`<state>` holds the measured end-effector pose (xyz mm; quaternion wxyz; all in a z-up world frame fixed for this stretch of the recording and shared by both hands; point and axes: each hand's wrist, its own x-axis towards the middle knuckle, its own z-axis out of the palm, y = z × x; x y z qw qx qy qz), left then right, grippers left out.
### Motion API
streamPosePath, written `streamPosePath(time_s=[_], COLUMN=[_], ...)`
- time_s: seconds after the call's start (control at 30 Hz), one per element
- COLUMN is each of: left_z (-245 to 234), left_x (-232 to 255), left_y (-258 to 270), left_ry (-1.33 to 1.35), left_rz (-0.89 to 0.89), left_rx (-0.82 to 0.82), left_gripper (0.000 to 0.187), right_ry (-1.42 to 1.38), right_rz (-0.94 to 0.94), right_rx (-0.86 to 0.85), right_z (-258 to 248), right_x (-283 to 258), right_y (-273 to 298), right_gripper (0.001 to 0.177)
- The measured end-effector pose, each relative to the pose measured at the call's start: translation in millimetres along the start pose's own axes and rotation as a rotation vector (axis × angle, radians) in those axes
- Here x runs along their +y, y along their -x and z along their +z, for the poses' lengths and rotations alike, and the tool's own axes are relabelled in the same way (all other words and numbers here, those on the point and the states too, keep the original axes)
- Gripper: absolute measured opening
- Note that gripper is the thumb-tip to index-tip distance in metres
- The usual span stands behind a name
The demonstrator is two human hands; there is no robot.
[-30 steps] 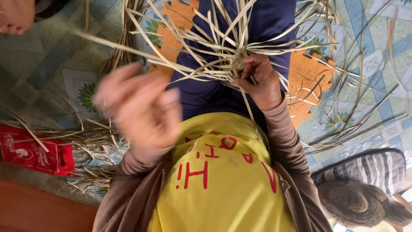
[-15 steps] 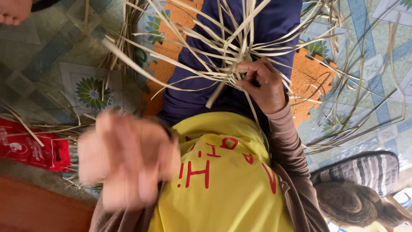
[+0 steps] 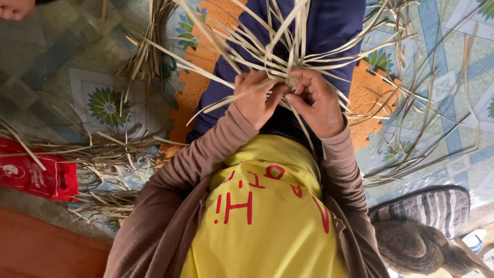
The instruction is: The person weaves dried plant fibers by hand, pulling and shifting the leaves to form a circular pattern.
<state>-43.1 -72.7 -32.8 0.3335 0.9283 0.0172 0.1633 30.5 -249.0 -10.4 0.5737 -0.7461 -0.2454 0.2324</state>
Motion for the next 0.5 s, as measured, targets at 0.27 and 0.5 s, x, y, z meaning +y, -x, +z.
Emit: streamPosePath(time_s=[0.27,0.5], left_z=[17,32], left_x=[0,-10], left_y=[11,21], left_ry=[0.533,0.5], left_rz=[-0.301,-0.304], left_rx=[0.092,0.102], left_gripper=[0.015,0.005], right_ry=[0.107,0.27], right_rz=[-0.123,-0.172], right_rx=[0.042,-0.054], right_z=[-1,-4], right_x=[-11,-39], right_y=[-12,-21], right_gripper=[0.028,0.013])
